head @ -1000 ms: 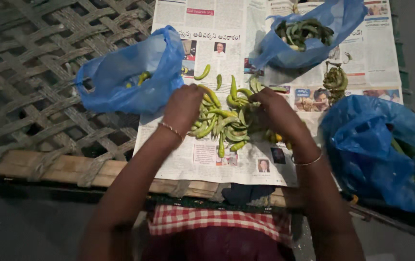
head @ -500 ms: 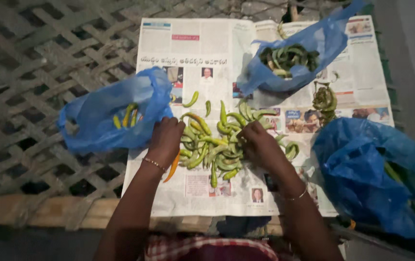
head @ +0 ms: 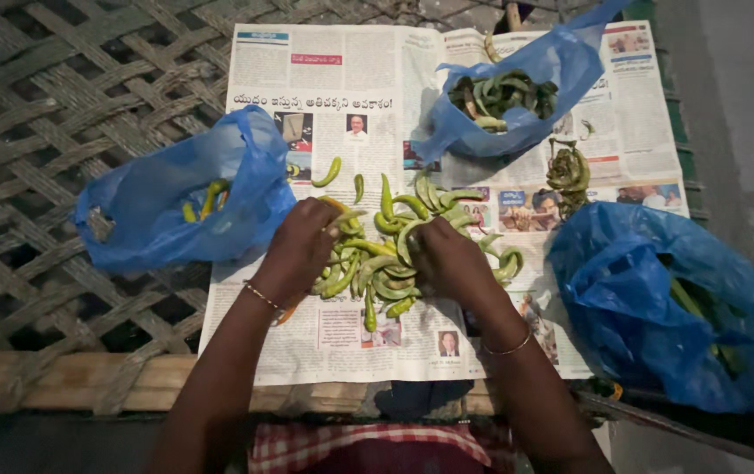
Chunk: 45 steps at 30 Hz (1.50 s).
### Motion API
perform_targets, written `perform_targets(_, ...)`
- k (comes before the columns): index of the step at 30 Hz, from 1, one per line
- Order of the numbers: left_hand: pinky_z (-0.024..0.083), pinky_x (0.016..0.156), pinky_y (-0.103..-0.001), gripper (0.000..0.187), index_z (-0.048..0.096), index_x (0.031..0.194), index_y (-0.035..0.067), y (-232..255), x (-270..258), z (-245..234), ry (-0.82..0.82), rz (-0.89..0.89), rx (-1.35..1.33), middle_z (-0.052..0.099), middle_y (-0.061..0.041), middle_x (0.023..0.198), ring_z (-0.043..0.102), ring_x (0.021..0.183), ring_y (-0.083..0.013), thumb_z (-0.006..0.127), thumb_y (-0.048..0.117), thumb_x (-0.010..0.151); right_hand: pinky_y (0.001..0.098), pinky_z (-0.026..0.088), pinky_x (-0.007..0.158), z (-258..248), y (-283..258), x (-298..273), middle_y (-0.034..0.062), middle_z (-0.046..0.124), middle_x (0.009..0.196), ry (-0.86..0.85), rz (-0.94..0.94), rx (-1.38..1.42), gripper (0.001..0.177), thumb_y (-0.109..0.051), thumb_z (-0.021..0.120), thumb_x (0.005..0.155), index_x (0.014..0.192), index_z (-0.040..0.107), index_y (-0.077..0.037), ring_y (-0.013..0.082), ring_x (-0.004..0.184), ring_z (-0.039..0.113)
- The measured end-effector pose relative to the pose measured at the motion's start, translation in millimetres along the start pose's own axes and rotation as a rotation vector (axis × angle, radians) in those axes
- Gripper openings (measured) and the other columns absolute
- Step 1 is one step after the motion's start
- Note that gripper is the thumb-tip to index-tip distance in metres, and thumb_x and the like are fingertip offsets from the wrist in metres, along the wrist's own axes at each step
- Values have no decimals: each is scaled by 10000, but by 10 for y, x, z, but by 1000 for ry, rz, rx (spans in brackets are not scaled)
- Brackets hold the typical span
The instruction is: The person sorts green and red chili peppers on a newspaper spread over a woven mat, picking them up and placing them into blue plastic bags.
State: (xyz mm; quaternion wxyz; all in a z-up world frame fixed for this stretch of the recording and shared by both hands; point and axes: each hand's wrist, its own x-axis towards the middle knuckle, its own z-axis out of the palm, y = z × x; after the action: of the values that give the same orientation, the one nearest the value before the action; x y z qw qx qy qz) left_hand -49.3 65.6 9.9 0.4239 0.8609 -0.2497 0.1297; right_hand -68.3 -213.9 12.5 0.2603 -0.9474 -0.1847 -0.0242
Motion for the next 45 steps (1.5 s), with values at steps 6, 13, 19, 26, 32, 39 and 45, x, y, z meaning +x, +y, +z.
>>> perform_targets(6,526,786,-424,110,618,1061,44,296,243,236,-111,-72,-167,638,-149,969,655,892,-349,621,109,972,279,538,704,-391,131,86,51,692,907,306,-26,379,155,13,655,884,1013,679,-69,156,752,650)
perform_targets(13,530,783,-481,228,623,1118,58,598,1381,607,96,37,-199,709,-184,981,680,927,-405,649,120,900,259,571,878,-1280,352,651,46,731,1044,641,-82,644,139,52,655,994,1111,659,-23,100,963,707)
perform_targets(19,523,843,-503,191,648,1040,82,321,2394,1401,78,147,-7,704,-181,995,671,976,-412,635,35,854,353,542,751,-1445,933,1191,144,719,910,446,-25,60,140,55,724,882,1010,722,-2,260,822,678)
perform_targets(26,536,961,-448,451,596,1245,61,416,2464,1323,109,292,-206,519,-218,1384,614,1177,-434,616,-73,815,403,575,793,-1495,1040,1233,207,711,1027,500,-192,-236,352,119,640,836,1146,728,-23,358,895,705)
perform_targets(32,523,1020,-441,455,570,1279,58,507,1609,927,229,195,-150,514,-197,1348,602,1227,-433,643,-46,842,357,567,722,-1253,439,563,165,702,953,498,-106,7,302,90,670,851,1133,701,-14,261,799,721)
perform_targets(39,504,799,-510,126,689,953,44,64,924,1142,-29,86,16,638,-166,928,623,915,-403,590,-6,892,428,536,772,-316,701,474,197,720,947,146,126,191,222,-36,652,861,1061,743,1,364,858,687)
perform_targets(45,485,761,-477,281,675,1025,53,57,868,1351,-65,174,359,628,-159,1067,591,1004,-362,607,4,757,493,482,962,60,907,327,219,659,1220,286,-212,-114,435,-4,619,800,1234,657,-1,456,1121,589)
